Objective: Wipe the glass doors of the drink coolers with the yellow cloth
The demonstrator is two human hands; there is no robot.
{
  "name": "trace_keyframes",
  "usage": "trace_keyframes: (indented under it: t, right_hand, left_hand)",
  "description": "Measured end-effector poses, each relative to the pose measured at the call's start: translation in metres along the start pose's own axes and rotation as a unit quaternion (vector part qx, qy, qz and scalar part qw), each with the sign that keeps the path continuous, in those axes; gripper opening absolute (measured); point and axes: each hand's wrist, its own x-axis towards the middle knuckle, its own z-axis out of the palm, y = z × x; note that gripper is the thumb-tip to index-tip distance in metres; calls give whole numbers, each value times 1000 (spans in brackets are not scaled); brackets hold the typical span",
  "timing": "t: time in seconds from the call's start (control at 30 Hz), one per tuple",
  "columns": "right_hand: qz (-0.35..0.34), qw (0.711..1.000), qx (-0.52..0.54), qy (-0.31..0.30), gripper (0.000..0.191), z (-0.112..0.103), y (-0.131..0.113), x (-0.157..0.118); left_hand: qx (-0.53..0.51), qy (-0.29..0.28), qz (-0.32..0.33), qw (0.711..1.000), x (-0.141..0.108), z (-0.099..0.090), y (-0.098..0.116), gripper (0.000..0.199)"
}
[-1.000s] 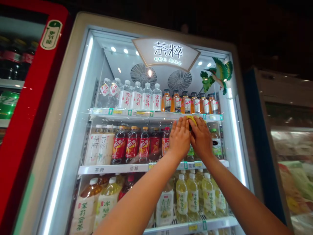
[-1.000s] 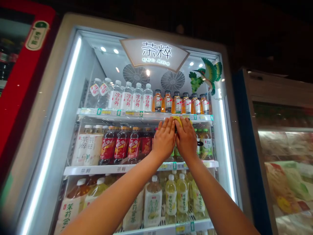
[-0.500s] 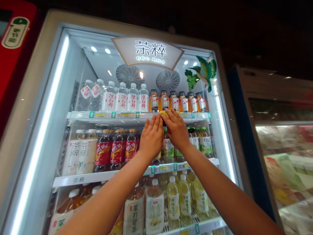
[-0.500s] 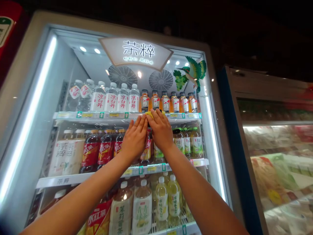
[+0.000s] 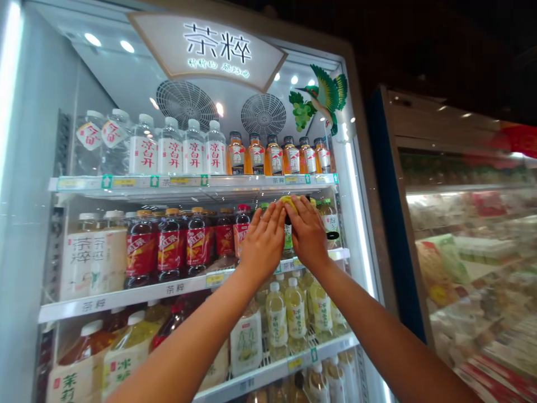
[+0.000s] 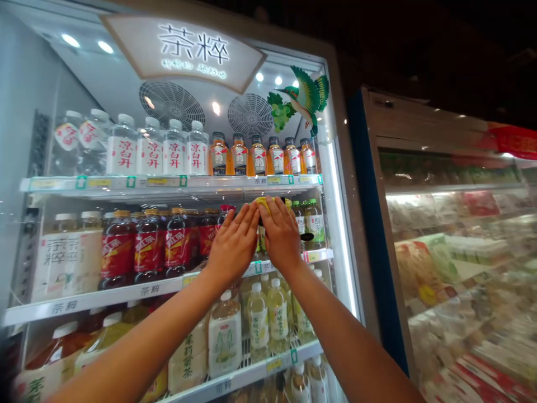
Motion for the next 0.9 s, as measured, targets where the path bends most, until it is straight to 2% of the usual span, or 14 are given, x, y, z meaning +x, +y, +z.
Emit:
trace_keyframes:
  t: [0.07,0.17,0.27,0.37,0.43,0.5,0.57,0.63,0.73,0.83,0.9]
  right_hand:
    - [-26,999,-5,-29,60,-2,0,13]
    - [-35,999,-5,-34,62,-7,16,43]
    - [-13,1000,-6,-16,64,-12,42,60]
    - [32,999,-15,13,61,-17,64,45]
    - [70,996,-26,42,59,-18,71,19]
    - [92,993,-39,62,60,-19,69,-11]
    - [85,994,-46,57,62,-19,62,-33]
    - [56,997,-44,35,61,-19,56,-40]
    - [12,999,-37,5,59,-21,59,-21]
    - [-11,999,-30,1,56,-27,80,13]
    - [-12,999,-29,9,54,-33,101,30]
  left_hand:
    - [4,4,-2,1000,2,-3,-9,59]
    - [-4,17,-23,1000,31,0,-13,62]
    - [-17,30,-46,998,68,12,2,64]
    - [-31,26,-38,998,87,26,30,63]
    - [-38,16,-11,999,82,33,49,61]
    - [-40,7,21,999,65,36,62,59]
    - [-37,4,45,998,43,35,65,59]
    - [-33,8,55,998,26,33,59,59]
    - [-32,17,47,998,26,31,45,60]
    - [-40,24,16,999,57,35,43,59]
    - [-47,25,-6,999,84,41,52,59]
